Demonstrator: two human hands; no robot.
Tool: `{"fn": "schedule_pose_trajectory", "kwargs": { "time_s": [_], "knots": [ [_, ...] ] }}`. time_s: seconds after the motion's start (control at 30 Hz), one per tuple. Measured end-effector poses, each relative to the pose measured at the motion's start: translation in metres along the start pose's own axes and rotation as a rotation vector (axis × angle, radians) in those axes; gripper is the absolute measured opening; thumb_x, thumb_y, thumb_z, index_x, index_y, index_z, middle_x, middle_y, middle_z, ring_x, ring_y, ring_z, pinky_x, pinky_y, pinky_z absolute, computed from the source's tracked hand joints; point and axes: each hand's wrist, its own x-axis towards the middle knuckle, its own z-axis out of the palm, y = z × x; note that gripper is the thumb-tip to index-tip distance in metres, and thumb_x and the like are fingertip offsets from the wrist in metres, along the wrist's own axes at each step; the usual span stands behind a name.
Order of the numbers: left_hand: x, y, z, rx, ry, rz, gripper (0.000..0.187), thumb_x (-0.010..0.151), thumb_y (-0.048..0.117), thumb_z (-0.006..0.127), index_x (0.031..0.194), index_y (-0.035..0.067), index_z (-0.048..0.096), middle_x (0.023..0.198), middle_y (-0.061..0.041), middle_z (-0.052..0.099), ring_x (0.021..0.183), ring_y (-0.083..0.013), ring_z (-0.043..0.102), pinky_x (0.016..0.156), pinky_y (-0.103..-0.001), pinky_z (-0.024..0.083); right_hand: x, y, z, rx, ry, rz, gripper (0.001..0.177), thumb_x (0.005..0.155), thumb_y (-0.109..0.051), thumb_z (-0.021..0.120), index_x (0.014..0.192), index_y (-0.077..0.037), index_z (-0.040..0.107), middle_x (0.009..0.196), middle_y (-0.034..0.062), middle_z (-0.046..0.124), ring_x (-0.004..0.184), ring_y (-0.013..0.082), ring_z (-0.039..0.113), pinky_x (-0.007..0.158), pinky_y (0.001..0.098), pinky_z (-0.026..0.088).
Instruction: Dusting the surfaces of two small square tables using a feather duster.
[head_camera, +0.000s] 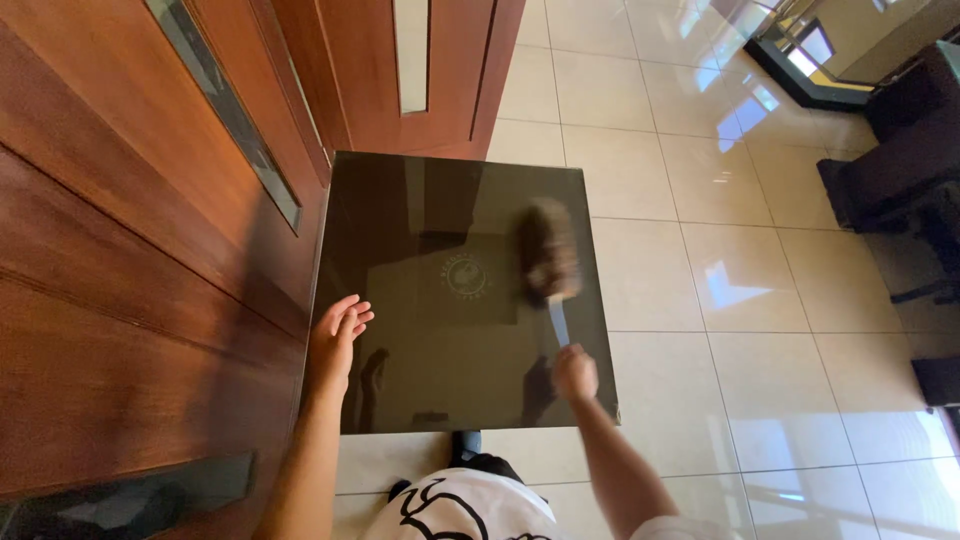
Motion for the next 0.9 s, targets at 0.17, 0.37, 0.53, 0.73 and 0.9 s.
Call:
{"fn": "schedule_pose_trajectory", "kwargs": {
  "time_s": [0.17, 0.37, 0.53, 0.73, 0.9],
  "knots": [
    [-0.004, 0.008, 0.000, 0.056, -0.049, 0.000, 0.037, 0.105, 0.024, 0.051, 0.134, 0.002, 0.060, 0.124, -0.012, 0.072, 0.109, -0.0181, 0.070, 0.093, -0.031, 0.053, -0.087, -0.026, 0.017, -0.272, -0.445, -0.473, 0.026, 0.101, -0.037, 0.045, 0.114, -0.023, 0.064, 0.104, 0.0128, 0.074, 0.092, 0.0348, 0.074, 0.078, 0.0481, 0.060],
    [-0.007, -0.011, -0.011, 0.012, -0.081, -0.007, 0.034, 0.105, 0.023, 0.053, 0.132, 0.003, 0.062, 0.122, -0.012, 0.073, 0.107, -0.0187, 0.071, 0.092, -0.031, 0.053, -0.096, -0.024, -0.047, -0.315, -0.385, -0.222, 0.037, 0.099, -0.052, 0.045, 0.116, -0.029, 0.068, 0.110, 0.0109, 0.074, 0.104, 0.0362, 0.071, 0.088, 0.0517, 0.057],
    [-0.025, -0.020, -0.031, 0.031, -0.081, -0.031, 0.035, 0.104, 0.022, 0.054, 0.132, 0.003, 0.062, 0.122, -0.012, 0.072, 0.108, -0.0183, 0.070, 0.092, -0.031, 0.053, -0.073, 0.023, -0.031, -0.068, -0.108, 0.106, 0.040, 0.102, -0.043, 0.043, 0.112, -0.013, 0.068, 0.109, 0.0218, 0.073, 0.105, 0.0450, 0.068, 0.088, 0.0565, 0.055],
    [-0.039, -0.029, -0.049, 0.008, -0.087, -0.032, 0.036, 0.105, 0.024, 0.053, 0.133, 0.003, 0.061, 0.122, -0.011, 0.072, 0.108, -0.0186, 0.070, 0.093, -0.031, 0.052, -0.123, 0.027, 0.057, 0.074, -0.071, -0.115, 0.028, 0.094, -0.031, 0.051, 0.103, -0.013, 0.070, 0.101, 0.0204, 0.075, 0.096, 0.0436, 0.071, 0.084, 0.0544, 0.057],
    [-0.051, -0.006, -0.057, 0.037, -0.084, -0.055, 0.036, 0.105, 0.024, 0.052, 0.133, 0.003, 0.061, 0.123, -0.011, 0.072, 0.109, -0.0183, 0.070, 0.094, -0.031, 0.053, -0.207, -0.029, 0.004, -0.120, -0.303, -0.351, 0.024, 0.099, -0.035, 0.050, 0.102, -0.019, 0.067, 0.094, 0.0182, 0.074, 0.090, 0.0433, 0.069, 0.080, 0.0573, 0.054]
  ]
}}
